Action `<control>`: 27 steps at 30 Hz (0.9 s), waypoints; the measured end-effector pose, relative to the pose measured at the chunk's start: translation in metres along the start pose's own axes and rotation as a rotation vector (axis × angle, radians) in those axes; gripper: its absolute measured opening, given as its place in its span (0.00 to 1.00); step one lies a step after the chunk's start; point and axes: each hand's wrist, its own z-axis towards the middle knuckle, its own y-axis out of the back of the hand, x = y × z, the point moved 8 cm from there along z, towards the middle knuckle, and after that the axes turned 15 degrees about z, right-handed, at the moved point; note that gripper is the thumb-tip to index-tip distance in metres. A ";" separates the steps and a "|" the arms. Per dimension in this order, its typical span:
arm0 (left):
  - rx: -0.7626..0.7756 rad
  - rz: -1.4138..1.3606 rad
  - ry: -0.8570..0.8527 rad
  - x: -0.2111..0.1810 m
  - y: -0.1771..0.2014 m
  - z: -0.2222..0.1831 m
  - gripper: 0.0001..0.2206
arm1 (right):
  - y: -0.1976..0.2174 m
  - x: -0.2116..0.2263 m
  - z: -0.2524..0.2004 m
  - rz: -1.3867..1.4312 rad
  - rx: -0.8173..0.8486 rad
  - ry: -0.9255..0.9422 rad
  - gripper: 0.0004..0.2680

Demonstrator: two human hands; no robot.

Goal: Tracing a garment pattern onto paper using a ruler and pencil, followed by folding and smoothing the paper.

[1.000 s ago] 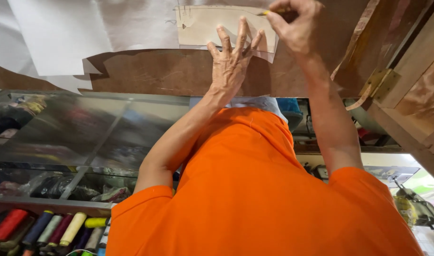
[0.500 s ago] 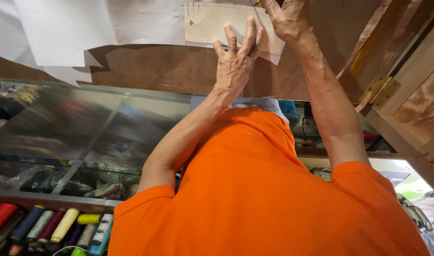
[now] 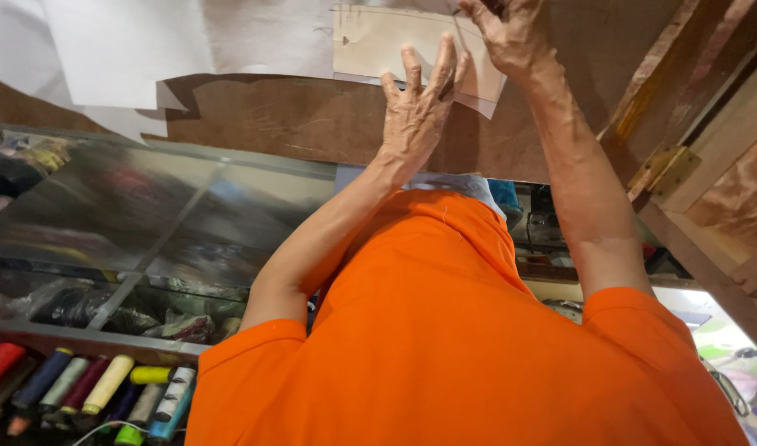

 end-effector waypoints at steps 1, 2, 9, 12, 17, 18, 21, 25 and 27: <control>0.040 -0.043 -0.012 0.000 -0.004 0.000 0.47 | 0.000 -0.003 -0.003 -0.150 -0.017 0.029 0.08; 0.043 -0.039 -0.003 0.003 -0.001 0.000 0.47 | -0.002 0.003 -0.002 -0.145 -0.011 0.035 0.08; -0.087 -0.021 0.080 0.015 0.002 -0.003 0.34 | -0.012 0.044 0.019 0.185 -0.107 0.000 0.08; -0.141 -0.041 0.095 0.020 -0.003 -0.004 0.30 | -0.035 0.053 0.035 0.140 -0.044 0.048 0.02; -0.283 -0.258 0.131 0.037 0.007 -0.007 0.17 | -0.086 0.056 0.057 0.079 0.114 0.200 0.04; -0.340 -0.306 0.152 0.044 0.014 -0.009 0.19 | -0.093 0.057 0.060 0.066 0.112 0.216 0.03; -0.413 -0.365 0.177 0.053 0.016 -0.011 0.20 | -0.111 0.047 0.064 0.012 0.130 0.198 0.03; -0.313 -0.435 0.113 0.035 -0.014 -0.013 0.25 | -0.127 0.045 0.066 -0.183 0.159 0.237 0.03; -0.351 -0.462 0.133 0.037 -0.014 -0.013 0.24 | -0.130 0.047 0.067 -0.212 0.173 0.271 0.02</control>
